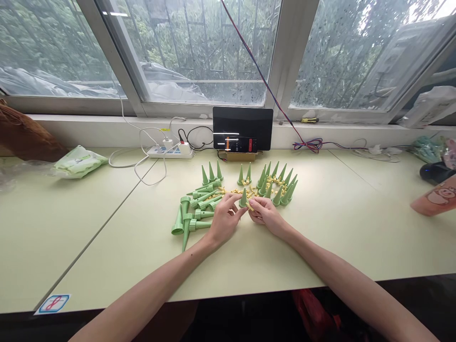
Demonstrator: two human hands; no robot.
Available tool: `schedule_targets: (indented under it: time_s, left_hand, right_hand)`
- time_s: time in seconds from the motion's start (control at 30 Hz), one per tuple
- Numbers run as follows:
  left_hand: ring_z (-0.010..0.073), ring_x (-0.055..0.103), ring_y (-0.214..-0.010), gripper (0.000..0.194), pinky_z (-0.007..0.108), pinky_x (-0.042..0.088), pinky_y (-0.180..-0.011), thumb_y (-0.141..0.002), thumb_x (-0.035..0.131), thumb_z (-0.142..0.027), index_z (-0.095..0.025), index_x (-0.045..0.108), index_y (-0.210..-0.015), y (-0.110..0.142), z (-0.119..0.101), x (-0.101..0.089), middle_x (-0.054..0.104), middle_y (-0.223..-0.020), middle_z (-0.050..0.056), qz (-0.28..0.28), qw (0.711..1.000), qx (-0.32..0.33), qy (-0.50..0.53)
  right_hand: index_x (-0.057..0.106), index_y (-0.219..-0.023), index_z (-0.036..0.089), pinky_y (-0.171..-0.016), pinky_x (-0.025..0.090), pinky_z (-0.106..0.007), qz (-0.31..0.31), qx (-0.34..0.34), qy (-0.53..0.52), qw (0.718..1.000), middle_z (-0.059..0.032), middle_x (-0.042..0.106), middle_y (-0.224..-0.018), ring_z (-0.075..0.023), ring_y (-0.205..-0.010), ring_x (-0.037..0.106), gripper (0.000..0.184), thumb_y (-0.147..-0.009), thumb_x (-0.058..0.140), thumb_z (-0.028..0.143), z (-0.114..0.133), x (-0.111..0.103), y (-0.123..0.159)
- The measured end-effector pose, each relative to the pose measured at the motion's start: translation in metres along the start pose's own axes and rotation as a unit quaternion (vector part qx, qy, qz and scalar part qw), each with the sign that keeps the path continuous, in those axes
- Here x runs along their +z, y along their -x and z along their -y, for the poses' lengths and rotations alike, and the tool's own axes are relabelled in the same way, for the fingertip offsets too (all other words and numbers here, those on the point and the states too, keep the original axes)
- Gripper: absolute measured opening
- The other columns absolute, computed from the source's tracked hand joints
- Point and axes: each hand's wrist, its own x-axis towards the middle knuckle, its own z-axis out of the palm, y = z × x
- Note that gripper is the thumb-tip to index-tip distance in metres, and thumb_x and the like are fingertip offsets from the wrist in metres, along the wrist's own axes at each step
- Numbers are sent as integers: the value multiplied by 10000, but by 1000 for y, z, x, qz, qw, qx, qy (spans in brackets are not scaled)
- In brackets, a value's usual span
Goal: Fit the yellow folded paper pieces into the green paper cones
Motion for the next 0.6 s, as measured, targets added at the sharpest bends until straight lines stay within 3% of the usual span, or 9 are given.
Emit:
schedule_targets:
  time_s: [0.13,0.3,0.47,0.6]
  left_hand:
    - [61,515,-612,229,192,463,-500,-864,676,-386,-214,668,-1015,-1,1,0,513,-1003,29,-24,999,13,-16]
    - [63,478,-588,198,186,425,-497,-882,649,-330,-221,648,-1047,-1,-1,0,488,-889,0,-8,999,23,-32]
    - [82,507,-616,169,192,434,-500,-893,603,-282,-210,630,-1043,0,-4,0,511,-878,9,-3,999,22,-35]
    - [85,535,-624,88,190,445,-497,-894,578,-263,-186,613,-917,0,-6,0,552,-889,22,-5,999,19,-28]
  right_hand:
    - [344,-628,212,-423,128,-229,-4,1,-11,1000,84,263,-544,-56,-427,222,498,-891,614,538,-1,0,-1]
    - [358,-612,208,-408,142,-225,-30,-4,-3,1000,89,283,-513,-48,-401,242,502,-888,626,530,-1,1,-1]
    - [399,-625,210,-374,234,-221,-70,-27,44,996,79,387,-475,-61,-366,334,467,-890,623,524,3,4,1]
    - [434,-662,209,-384,315,-231,-99,-63,97,988,67,471,-490,-75,-359,409,427,-915,594,515,5,5,2]
